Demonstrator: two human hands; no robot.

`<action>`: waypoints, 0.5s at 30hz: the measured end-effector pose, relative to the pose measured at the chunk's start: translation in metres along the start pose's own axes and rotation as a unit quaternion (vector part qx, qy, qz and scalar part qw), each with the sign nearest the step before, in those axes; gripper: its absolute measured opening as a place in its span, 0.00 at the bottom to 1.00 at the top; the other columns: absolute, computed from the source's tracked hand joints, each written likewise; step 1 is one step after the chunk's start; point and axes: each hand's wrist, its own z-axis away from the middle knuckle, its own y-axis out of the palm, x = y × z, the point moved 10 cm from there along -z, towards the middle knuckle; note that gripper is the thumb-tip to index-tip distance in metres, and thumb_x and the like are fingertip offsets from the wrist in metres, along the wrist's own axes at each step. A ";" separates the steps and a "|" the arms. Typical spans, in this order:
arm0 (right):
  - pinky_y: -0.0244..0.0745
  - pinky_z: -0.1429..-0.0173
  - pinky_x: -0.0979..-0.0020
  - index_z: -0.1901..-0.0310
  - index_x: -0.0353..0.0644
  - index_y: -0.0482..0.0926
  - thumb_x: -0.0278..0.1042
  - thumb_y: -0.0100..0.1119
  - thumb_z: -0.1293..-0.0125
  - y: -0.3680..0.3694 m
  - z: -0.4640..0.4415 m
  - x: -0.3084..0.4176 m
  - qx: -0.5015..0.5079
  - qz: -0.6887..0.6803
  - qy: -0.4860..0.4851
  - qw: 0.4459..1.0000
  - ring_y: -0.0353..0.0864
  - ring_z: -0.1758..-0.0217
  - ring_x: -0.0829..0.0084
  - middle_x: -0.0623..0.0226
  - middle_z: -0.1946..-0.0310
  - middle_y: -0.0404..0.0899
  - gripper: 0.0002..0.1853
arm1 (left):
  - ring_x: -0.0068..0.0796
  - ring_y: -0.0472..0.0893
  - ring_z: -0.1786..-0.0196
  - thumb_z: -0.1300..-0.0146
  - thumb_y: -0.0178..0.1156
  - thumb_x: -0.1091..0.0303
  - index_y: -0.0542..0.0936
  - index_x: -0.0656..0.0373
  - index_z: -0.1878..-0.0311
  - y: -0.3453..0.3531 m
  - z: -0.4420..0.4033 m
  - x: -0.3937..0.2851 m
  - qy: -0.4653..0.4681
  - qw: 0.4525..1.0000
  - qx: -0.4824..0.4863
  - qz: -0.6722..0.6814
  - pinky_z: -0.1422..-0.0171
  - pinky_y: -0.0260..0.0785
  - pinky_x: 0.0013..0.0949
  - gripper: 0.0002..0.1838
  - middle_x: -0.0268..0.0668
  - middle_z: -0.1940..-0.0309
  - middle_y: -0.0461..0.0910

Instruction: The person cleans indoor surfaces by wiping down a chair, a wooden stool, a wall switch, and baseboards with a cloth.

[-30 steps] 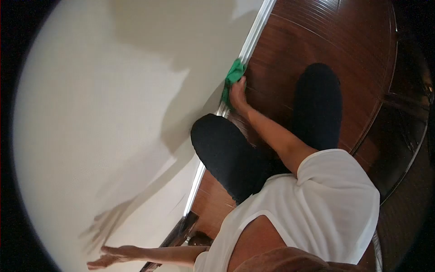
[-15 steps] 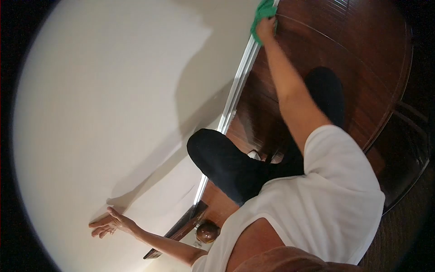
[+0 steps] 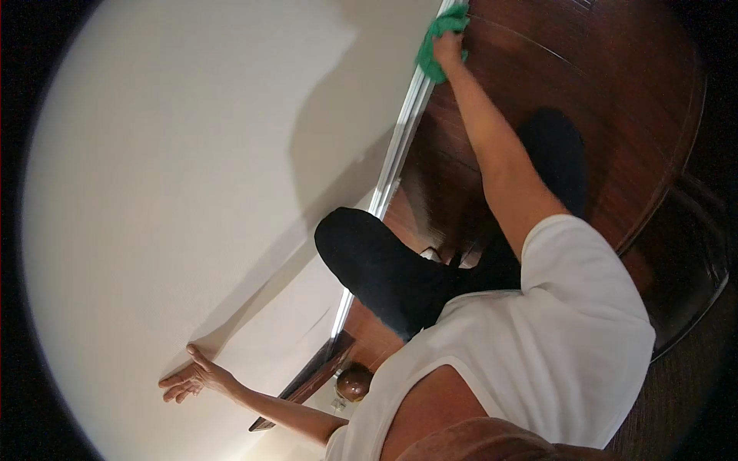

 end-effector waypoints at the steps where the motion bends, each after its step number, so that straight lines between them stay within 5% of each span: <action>1: 0.61 0.39 0.53 0.59 0.32 0.78 0.34 0.57 0.41 -0.012 -0.004 -0.005 -0.034 -0.060 0.032 0.997 0.71 0.47 0.49 0.47 0.47 0.70 0.13 | 0.68 0.26 0.29 0.48 0.41 0.21 0.23 0.48 0.29 -0.001 0.000 -0.001 0.000 1.000 -0.007 -0.006 0.34 0.38 0.74 0.59 0.55 0.30 0.15; 4: 0.63 0.38 0.52 0.50 0.28 0.72 0.35 0.59 0.40 -0.028 0.011 -0.002 -0.095 -0.108 0.099 0.985 0.66 0.42 0.42 0.37 0.46 0.65 0.21 | 0.67 0.27 0.28 0.48 0.42 0.21 0.23 0.48 0.29 -0.001 0.004 -0.007 -0.003 1.000 -0.018 -0.020 0.34 0.38 0.74 0.60 0.55 0.30 0.16; 6: 0.64 0.39 0.52 0.48 0.28 0.70 0.33 0.59 0.41 -0.015 0.065 0.005 -0.142 -0.192 0.009 0.971 0.66 0.42 0.42 0.36 0.47 0.65 0.22 | 0.66 0.27 0.28 0.48 0.42 0.21 0.23 0.48 0.29 -0.003 0.007 -0.009 -0.006 0.999 -0.027 -0.027 0.34 0.38 0.74 0.60 0.55 0.30 0.16; 9: 0.64 0.41 0.50 0.46 0.31 0.68 0.32 0.55 0.39 0.080 0.205 -0.042 -0.036 -0.238 0.080 0.967 0.68 0.46 0.40 0.39 0.48 0.68 0.21 | 0.65 0.27 0.28 0.48 0.42 0.21 0.22 0.48 0.29 -0.006 0.016 -0.022 0.000 0.998 -0.042 -0.036 0.33 0.38 0.73 0.60 0.54 0.30 0.16; 11: 0.56 0.33 0.51 0.39 0.29 0.61 0.30 0.54 0.40 0.118 0.322 -0.029 0.104 -0.239 0.127 0.957 0.64 0.40 0.39 0.34 0.43 0.63 0.28 | 0.64 0.28 0.27 0.48 0.42 0.21 0.22 0.48 0.29 -0.009 0.018 -0.025 -0.001 0.998 -0.048 -0.039 0.33 0.38 0.73 0.60 0.54 0.30 0.16; 12: 0.57 0.33 0.51 0.39 0.30 0.60 0.26 0.52 0.41 0.136 0.371 -0.019 0.129 -0.154 0.035 0.979 0.64 0.40 0.40 0.36 0.42 0.62 0.28 | 0.63 0.28 0.27 0.48 0.42 0.21 0.22 0.48 0.29 -0.010 0.019 -0.025 0.000 0.998 -0.049 -0.045 0.33 0.38 0.73 0.60 0.54 0.30 0.16; 15: 0.55 0.32 0.54 0.38 0.31 0.59 0.20 0.49 0.42 0.149 0.411 -0.015 0.241 -0.239 0.084 0.937 0.62 0.38 0.46 0.41 0.40 0.61 0.28 | 0.60 0.27 0.27 0.48 0.43 0.22 0.22 0.46 0.29 -0.010 0.018 -0.017 0.014 0.996 -0.056 -0.073 0.32 0.37 0.71 0.60 0.53 0.30 0.16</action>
